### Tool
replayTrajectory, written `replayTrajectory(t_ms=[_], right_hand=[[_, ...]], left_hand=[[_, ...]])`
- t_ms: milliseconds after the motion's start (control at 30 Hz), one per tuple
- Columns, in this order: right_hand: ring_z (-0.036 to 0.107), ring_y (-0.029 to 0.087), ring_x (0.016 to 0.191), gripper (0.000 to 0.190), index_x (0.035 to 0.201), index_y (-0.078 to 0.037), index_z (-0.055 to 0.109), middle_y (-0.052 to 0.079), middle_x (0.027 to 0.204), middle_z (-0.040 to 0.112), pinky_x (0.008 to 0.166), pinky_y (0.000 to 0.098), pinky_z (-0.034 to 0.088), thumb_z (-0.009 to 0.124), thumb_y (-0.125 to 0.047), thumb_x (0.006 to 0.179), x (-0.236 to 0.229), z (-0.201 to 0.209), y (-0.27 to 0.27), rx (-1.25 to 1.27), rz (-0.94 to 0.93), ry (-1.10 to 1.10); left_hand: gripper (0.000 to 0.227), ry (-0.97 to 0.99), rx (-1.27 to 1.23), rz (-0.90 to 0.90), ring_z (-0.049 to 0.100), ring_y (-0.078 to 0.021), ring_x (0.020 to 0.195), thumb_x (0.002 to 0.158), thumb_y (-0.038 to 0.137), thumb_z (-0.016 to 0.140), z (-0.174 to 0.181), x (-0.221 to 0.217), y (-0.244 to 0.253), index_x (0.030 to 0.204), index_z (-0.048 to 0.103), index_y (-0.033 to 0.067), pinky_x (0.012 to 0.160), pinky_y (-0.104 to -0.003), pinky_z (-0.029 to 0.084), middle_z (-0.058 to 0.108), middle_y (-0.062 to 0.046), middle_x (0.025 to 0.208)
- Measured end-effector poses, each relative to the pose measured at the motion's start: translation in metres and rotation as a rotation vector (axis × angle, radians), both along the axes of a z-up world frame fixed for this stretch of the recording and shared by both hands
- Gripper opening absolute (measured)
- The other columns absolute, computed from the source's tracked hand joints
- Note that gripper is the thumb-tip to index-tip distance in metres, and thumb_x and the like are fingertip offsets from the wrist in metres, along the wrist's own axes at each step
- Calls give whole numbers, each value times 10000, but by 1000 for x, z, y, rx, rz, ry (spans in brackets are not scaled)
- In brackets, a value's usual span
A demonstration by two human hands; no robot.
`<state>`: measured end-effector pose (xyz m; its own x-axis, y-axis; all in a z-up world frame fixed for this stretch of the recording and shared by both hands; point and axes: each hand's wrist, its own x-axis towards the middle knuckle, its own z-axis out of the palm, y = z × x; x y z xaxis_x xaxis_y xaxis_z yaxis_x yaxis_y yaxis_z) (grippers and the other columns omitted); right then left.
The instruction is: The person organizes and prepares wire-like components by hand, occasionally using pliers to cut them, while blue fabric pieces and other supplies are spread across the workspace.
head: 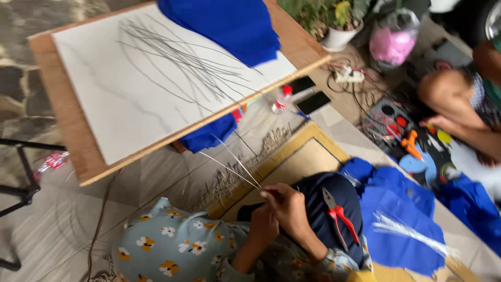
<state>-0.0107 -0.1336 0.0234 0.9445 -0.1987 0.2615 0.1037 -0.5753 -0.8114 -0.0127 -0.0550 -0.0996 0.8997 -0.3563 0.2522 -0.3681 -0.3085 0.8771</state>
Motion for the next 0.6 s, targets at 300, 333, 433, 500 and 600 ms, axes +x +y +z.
replayTrajectory(t_ms=[300,333,433,500,600], right_hand=[[528,46,540,115,742,-59,623,-2,618,603,484,192,448,645,-167,772,5,20,10,334,16,-33],[540,51,604,129,747,-47,630,8,670,628,547,193,447,654,-172,766,7,27,12,357,-11,-81],[590,94,671,86,761,-58,625,27,710,642,623,208,484,630,-141,784,20,79,24,340,127,-148],[596,95,662,60,772,-59,639,33,735,657,599,203,482,606,-105,793,37,116,27,211,149,-186],[546,119,574,125,717,-64,611,35,700,639,526,244,418,570,-107,827,71,164,36,-166,174,-372]], left_hand=[[255,117,-66,68,573,-301,549,677,131,450,36,2,11,925,510,123,537,-399,393,608,-62,678],[102,123,-111,47,586,-254,511,690,172,455,41,2,13,774,503,140,537,-373,404,608,-8,617],[60,113,-203,26,607,-170,551,685,100,509,30,3,6,642,521,142,543,-313,440,634,18,590],[59,91,-195,26,618,-165,562,696,112,522,17,5,-1,704,572,141,569,-313,444,637,5,617],[147,0,-187,24,626,-155,568,726,99,507,17,6,-4,817,614,140,582,-313,453,643,-12,688]])
